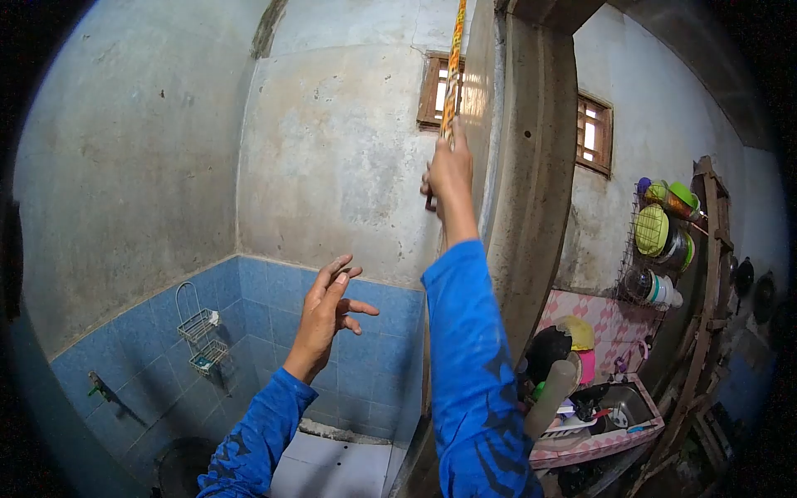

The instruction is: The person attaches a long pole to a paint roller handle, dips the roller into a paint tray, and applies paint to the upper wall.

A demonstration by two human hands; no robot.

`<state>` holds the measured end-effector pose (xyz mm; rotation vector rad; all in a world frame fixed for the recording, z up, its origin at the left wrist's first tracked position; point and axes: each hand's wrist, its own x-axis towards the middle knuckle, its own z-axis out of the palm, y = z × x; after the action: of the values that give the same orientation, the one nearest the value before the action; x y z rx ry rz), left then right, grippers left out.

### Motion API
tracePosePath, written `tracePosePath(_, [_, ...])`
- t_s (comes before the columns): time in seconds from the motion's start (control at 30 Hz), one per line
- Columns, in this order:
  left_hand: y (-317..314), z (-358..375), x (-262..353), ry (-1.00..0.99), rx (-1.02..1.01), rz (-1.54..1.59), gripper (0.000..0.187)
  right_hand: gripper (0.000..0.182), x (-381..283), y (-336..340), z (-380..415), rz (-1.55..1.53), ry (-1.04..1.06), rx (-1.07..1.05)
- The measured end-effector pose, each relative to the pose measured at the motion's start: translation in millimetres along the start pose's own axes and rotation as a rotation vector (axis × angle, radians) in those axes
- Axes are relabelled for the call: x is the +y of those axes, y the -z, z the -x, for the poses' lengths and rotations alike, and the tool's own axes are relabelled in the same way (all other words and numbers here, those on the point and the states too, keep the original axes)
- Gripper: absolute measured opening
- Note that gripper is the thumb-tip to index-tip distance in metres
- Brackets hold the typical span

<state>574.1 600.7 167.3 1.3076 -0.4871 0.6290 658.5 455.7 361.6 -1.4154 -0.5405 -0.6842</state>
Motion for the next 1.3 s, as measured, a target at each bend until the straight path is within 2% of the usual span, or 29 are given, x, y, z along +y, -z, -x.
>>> tracePosePath(0.47, [8.9, 10.1, -22.6, 0.066, 0.009, -0.016, 0.059, 0.050, 111.9, 15.0, 126.3, -0.054, -0.139, 0.007])
tracePosePath(0.73, [4.3, 12.7, -43.5, 0.156, 0.014, -0.023, 0.055, 0.051, 143.4, 22.6, 193.1, -0.044, -0.217, -0.002])
tracePosePath(0.8, [2.5, 10.7, -56.5, 0.125, -0.014, -0.160, 0.054, 0.051, 151.2, 23.7, 209.2, -0.069, -0.228, -0.001])
tracePosePath(0.87, [-3.4, 6.7, -64.4, 0.149, -0.049, -0.151, 0.054, 0.051, 155.7, 25.4, 223.4, -0.086, -0.229, -0.015])
tracePosePath(0.93, [-13.8, 3.1, -70.0, 0.176, -0.088, -0.145, 0.055, 0.051, 163.0, 25.4, 235.1, -0.048, -0.179, 0.028])
tracePosePath(1.0, [-28.5, -1.8, -73.9, 0.154, -0.255, -0.213, 0.056, 0.050, 168.2, 26.0, 245.7, -0.019, -0.173, 0.036])
tracePosePath(1.07, [-43.3, -3.7, -81.9, 0.111, -0.264, -0.187, 0.056, 0.050, 173.9, 23.2, 253.6, 0.006, -0.167, 0.041])
tracePosePath(1.13, [-49.0, -2.4, -90.4, 0.100, -0.236, -0.150, 0.051, 0.050, 187.7, 21.3, 258.5, 0.011, -0.045, 0.105])
tracePosePath(1.17, [-48.1, -0.9, -92.2, 0.103, -0.225, -0.150, 0.048, 0.050, 218.0, 26.6, 255.0, 0.132, 0.090, 0.108])
tracePosePath(1.3, [-51.1, 3.9, -97.4, 0.084, -0.225, -0.094, 0.046, 0.050, 180.7, 24.4, 260.3, 0.086, 0.077, 0.139])
